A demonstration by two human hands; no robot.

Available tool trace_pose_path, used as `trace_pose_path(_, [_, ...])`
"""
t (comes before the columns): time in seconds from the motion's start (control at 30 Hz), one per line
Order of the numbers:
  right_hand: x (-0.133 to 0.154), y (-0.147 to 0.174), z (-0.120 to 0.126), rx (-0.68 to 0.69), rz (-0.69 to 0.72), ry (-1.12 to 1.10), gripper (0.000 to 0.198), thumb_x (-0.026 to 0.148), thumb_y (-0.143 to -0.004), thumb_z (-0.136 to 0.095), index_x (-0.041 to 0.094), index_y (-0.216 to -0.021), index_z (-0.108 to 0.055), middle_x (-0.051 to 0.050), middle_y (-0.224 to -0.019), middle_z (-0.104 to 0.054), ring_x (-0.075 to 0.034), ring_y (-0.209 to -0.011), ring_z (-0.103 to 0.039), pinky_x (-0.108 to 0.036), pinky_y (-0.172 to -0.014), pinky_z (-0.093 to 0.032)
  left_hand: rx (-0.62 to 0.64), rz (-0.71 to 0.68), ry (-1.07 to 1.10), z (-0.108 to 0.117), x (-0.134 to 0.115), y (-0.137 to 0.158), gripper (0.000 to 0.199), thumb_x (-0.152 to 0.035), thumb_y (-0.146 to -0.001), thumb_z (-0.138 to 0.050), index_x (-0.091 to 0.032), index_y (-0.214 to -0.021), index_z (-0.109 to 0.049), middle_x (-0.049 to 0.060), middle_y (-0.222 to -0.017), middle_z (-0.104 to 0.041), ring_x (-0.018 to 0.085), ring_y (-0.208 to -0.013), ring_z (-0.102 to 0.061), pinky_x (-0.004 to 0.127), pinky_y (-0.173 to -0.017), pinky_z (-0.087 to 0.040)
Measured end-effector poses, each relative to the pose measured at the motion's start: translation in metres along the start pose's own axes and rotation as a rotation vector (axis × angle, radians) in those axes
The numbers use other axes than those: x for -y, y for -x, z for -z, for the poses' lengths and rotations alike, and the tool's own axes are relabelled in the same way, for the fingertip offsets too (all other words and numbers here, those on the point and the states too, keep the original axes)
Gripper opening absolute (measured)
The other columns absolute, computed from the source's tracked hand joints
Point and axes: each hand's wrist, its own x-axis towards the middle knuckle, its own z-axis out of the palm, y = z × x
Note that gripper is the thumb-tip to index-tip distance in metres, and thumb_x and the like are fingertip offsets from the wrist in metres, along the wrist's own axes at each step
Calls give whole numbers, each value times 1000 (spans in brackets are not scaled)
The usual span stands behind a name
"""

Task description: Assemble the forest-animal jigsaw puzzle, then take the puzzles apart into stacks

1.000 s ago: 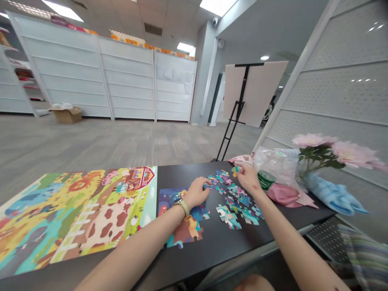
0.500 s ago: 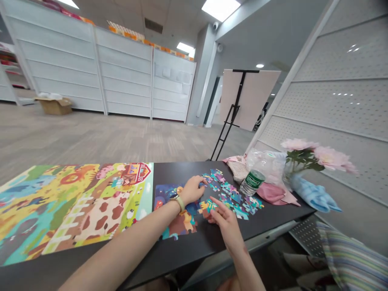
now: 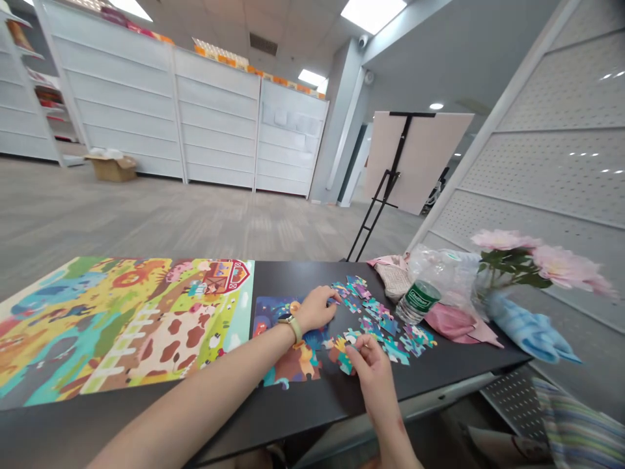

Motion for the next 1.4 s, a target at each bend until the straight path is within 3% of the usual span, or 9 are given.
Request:
trace_pose_path(0.1, [0,1,2,3,0,10,34,50,-75,-75,23,-86,-57,2,-65,-64,-16,-58,-58,-24,-51,-42,1,-8,1,0,-1,1,26,-10,-78,-54,-21,-94,-71,4,-99,-71,22,-97,-63,33,-93,-48])
trace_pose_path(0.2, [0,1,2,34,14,40,33,50,-74,-77,20,-84,-66,-5,-77,-71,-21,-73,-66,-29,-63,-50,2,-13,1,0,-1,1,26,-10,-78,-53,-21,-94,-71,3,-99,-71,22,-98,-63,33,-94,-48])
trace_pose_path(0.37, [-1,2,1,30,-50,34,35,50,-68,-80,20,-77,-67,-5,-74,-71,-21,-67,-65,-29,-55,-52,1,-19,1,0,0,2,26,-11,-79,-53,-21,-94,-71,4,-100,-71,22,-98,-63,33,-94,-48])
trace_pose_path(0.5, [0,5,-2,70,-27,101,27,46,-74,-75,20,-75,-68,-6,-75,-71,-23,-71,-68,-34,-65,-58,1,-27,0,0,-1,1,26,-9,-78,-54,-20,-93,-71,4,-99,-72,22,-97,-63,33,-93,-48])
trace_pose_path(0.73, [1,8,-3,165,4,299,15,31,-80,-59,22,-79,-70,-4,-73,-70,-22,-66,-64,-33,-64,-54,0,-24,2,1,-2,1,25,-9,-79,-54,-21,-92,-71,4,-99,-71,22,-97,-64,33,-93,-48])
trace_pose_path(0.9, [5,14,-3,219,147,544,13,29,-84,-57,23,-85,-68,-2,-67,-65,-19,-57,-58,-30,-56,-45,3,-27,-5,1,-1,1,25,-9,-80,-54,-20,-94,-71,4,-100,-71,22,-98,-63,33,-93,-48])
trace_pose_path(1.07, [5,23,0,216,365,753,9,29,-87,-58,25,-85,-66,-6,-85,-68,-24,-80,-63,-34,-74,-50,18,-27,-8,-1,1,0,24,-10,-81,-55,-20,-93,-72,4,-100,-72,22,-97,-63,33,-93,-48])
trace_pose_path(1.4, [4,26,3,261,406,886,18,28,-91,-56,25,-105,-66,-9,-115,-62,-26,-109,-59,-43,-95,-50,24,-33,-4,-1,1,0,24,-9,-80,-55,-20,-94,-71,3,-100,-71,21,-97,-63,32,-94,-48])
